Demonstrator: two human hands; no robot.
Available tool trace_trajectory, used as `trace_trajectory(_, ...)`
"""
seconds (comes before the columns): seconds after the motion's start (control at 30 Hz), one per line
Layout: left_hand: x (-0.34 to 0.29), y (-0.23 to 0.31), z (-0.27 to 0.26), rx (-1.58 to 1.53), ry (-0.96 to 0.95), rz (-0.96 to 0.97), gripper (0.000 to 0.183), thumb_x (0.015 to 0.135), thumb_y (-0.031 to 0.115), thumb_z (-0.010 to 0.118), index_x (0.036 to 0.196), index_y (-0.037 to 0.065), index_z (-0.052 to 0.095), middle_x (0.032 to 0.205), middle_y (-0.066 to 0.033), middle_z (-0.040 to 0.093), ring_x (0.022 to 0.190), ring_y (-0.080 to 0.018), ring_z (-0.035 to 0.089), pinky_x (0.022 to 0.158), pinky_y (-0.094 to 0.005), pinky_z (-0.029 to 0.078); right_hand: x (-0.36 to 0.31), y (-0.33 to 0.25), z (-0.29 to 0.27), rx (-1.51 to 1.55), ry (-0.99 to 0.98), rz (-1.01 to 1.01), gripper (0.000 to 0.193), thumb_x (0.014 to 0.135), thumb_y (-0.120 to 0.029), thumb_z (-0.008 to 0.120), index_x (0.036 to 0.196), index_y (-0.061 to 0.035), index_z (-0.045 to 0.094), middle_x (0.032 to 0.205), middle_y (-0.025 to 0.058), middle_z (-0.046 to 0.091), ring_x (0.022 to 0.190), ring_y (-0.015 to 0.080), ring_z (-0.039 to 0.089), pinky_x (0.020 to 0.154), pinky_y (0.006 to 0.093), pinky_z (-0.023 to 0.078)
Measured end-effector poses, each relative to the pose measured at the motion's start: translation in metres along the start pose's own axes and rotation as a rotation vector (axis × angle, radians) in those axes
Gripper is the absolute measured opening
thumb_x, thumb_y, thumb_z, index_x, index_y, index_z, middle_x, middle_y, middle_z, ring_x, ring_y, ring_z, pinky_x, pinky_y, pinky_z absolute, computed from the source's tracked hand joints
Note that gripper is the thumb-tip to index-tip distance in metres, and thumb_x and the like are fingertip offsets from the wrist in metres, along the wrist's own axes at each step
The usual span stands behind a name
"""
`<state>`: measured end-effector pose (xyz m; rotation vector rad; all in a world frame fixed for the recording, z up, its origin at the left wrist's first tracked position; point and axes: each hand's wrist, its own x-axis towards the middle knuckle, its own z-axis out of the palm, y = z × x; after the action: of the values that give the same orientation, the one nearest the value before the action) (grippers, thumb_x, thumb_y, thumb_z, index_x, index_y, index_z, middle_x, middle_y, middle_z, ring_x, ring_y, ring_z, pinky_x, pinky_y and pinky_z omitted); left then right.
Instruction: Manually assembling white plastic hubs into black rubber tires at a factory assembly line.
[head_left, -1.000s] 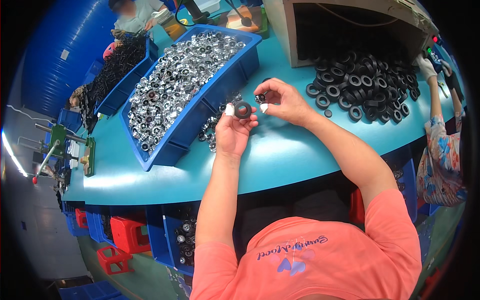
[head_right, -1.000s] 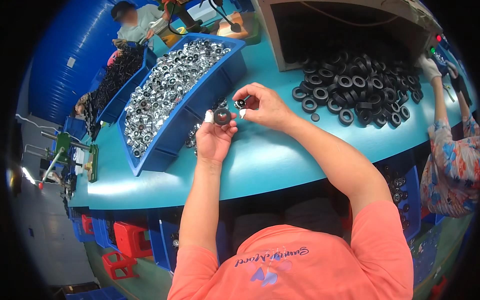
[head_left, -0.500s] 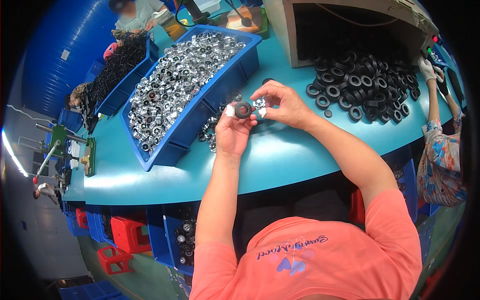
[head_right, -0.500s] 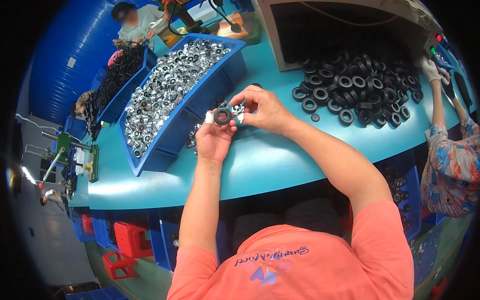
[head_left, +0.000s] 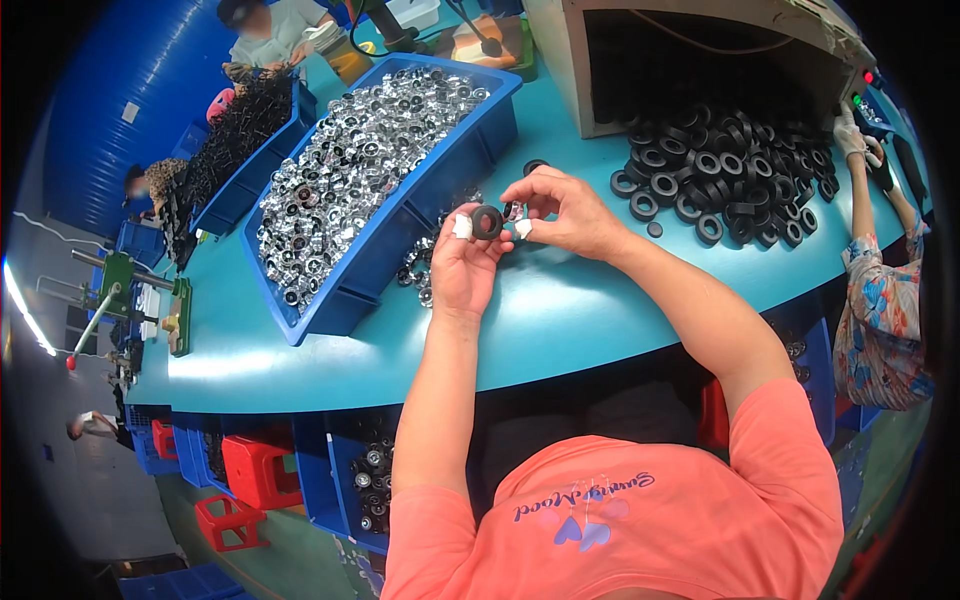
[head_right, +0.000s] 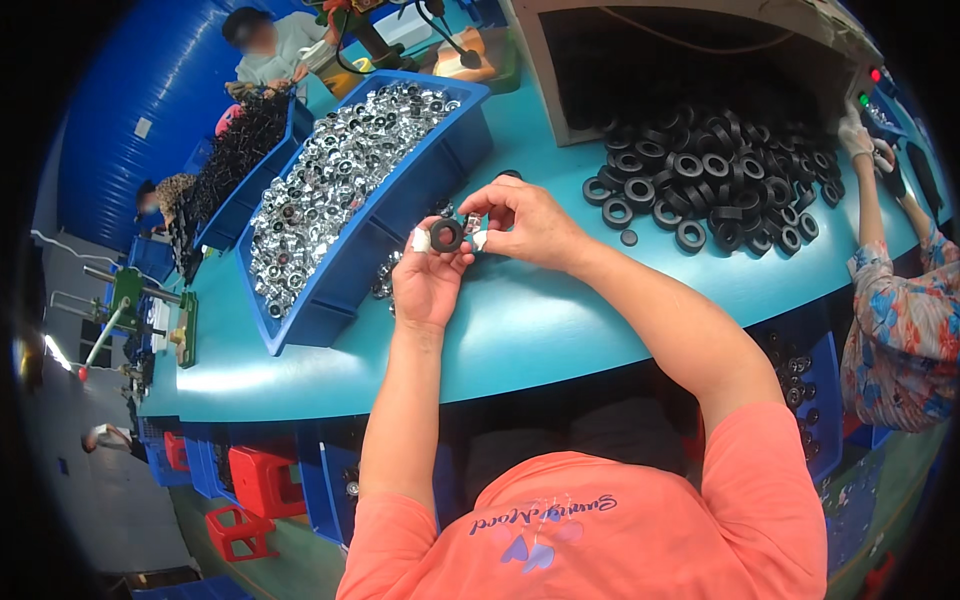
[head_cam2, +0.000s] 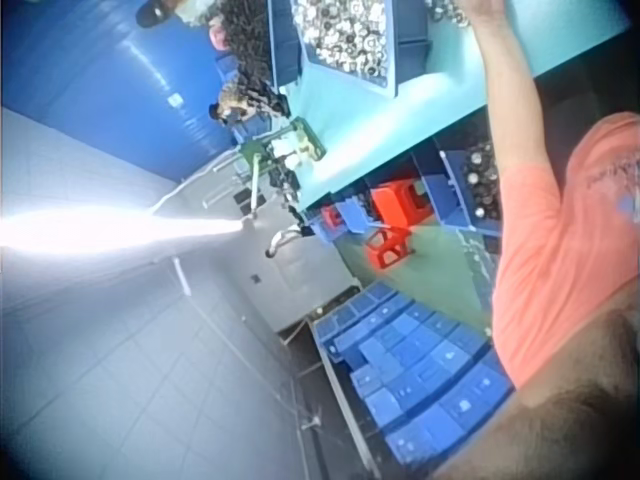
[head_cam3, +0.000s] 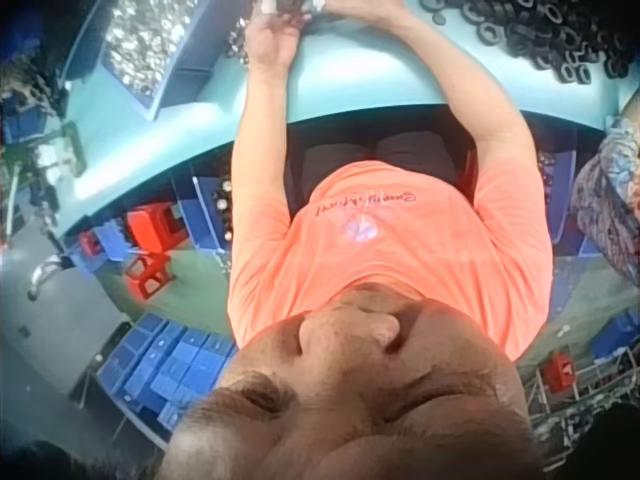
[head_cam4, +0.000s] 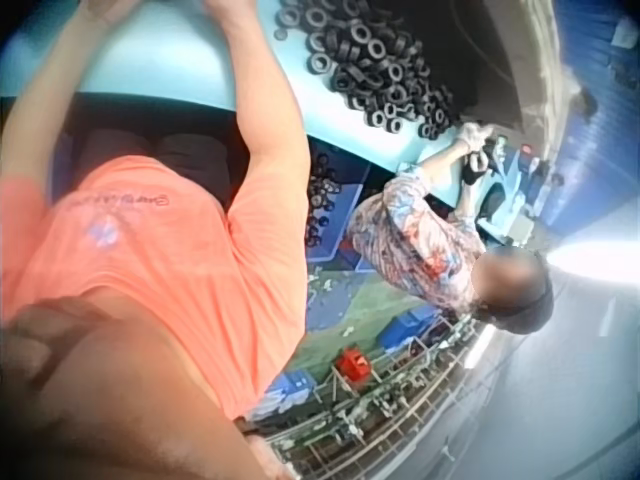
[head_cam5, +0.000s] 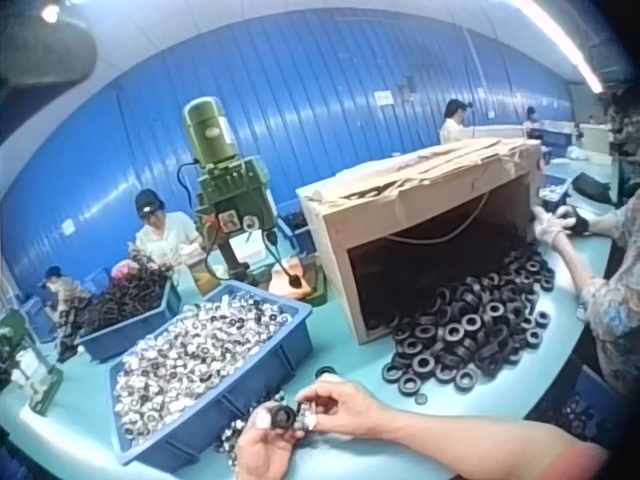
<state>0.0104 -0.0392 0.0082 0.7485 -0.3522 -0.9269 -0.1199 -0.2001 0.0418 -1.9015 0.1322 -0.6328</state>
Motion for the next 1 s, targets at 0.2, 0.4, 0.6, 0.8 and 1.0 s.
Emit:
trace_trajectory(0.2,-0.001,0.001,0.001,0.012,0.006,-0.011,0.029,0.102,0.025,0.053,0.125,0.008,0.058,0.109,-0.01,0.065,0.091,-0.0257,0.064,0.081,-0.0398,0.055,-0.001,-0.003,0.001,0.044,-0.01,-0.023,0.037,0.08,-0.011,0.077,0.116,-0.0061,0.072,0.103,0.0059,0.063,0.089,0.0151,0.065,0.082,0.0289,0.056)
trace_trajectory(0.4,-0.001,0.001,0.003,0.047,0.014,0.001,0.03,0.102,0.025,0.053,0.127,0.01,0.057,0.116,-0.0161,0.065,0.094,-0.0249,0.062,0.082,-0.0396,0.053,0.0,0.001,-0.001,0.064,0.021,0.06,0.035,0.079,-0.008,0.074,0.112,-0.0024,0.066,0.103,0.0063,0.063,0.09,0.0155,0.066,0.083,0.0293,0.056)
trace_trajectory(0.6,-0.001,0.001,0.0,0.048,0.041,0.011,0.03,0.102,0.024,0.052,0.128,0.01,0.057,0.117,-0.0159,0.065,0.096,-0.0249,0.062,0.083,-0.0393,0.053,0.001,0.0,-0.001,0.041,0.01,0.028,0.033,0.078,-0.008,0.076,0.11,-0.0037,0.068,0.102,0.0065,0.063,0.089,0.0151,0.066,0.082,0.0286,0.056)
trace_trajectory(0.8,0.0,-0.002,-0.002,0.099,-0.048,0.068,0.031,0.102,0.025,0.058,0.128,0.008,0.057,0.114,-0.0073,0.065,0.1,-0.0217,0.062,0.085,-0.0371,0.052,-0.002,-0.006,0.003,-0.056,-0.008,-0.121,0.033,0.077,-0.009,0.077,0.109,-0.0041,0.069,0.097,0.0059,0.064,0.085,0.0163,0.066,0.077,0.0293,0.056)
trace_trajectory(1.0,-0.002,-0.005,0.009,0.153,-0.023,0.061,0.038,0.102,0.023,0.06,0.134,0.004,0.056,0.117,-0.0068,0.065,0.108,-0.0194,0.064,0.091,-0.0352,0.052,-0.004,-0.013,0.008,-0.162,0.076,-0.189,0.03,0.076,-0.008,0.077,0.104,-0.0029,0.067,0.093,0.006,0.064,0.081,0.0183,0.065,0.072,0.0306,0.056)
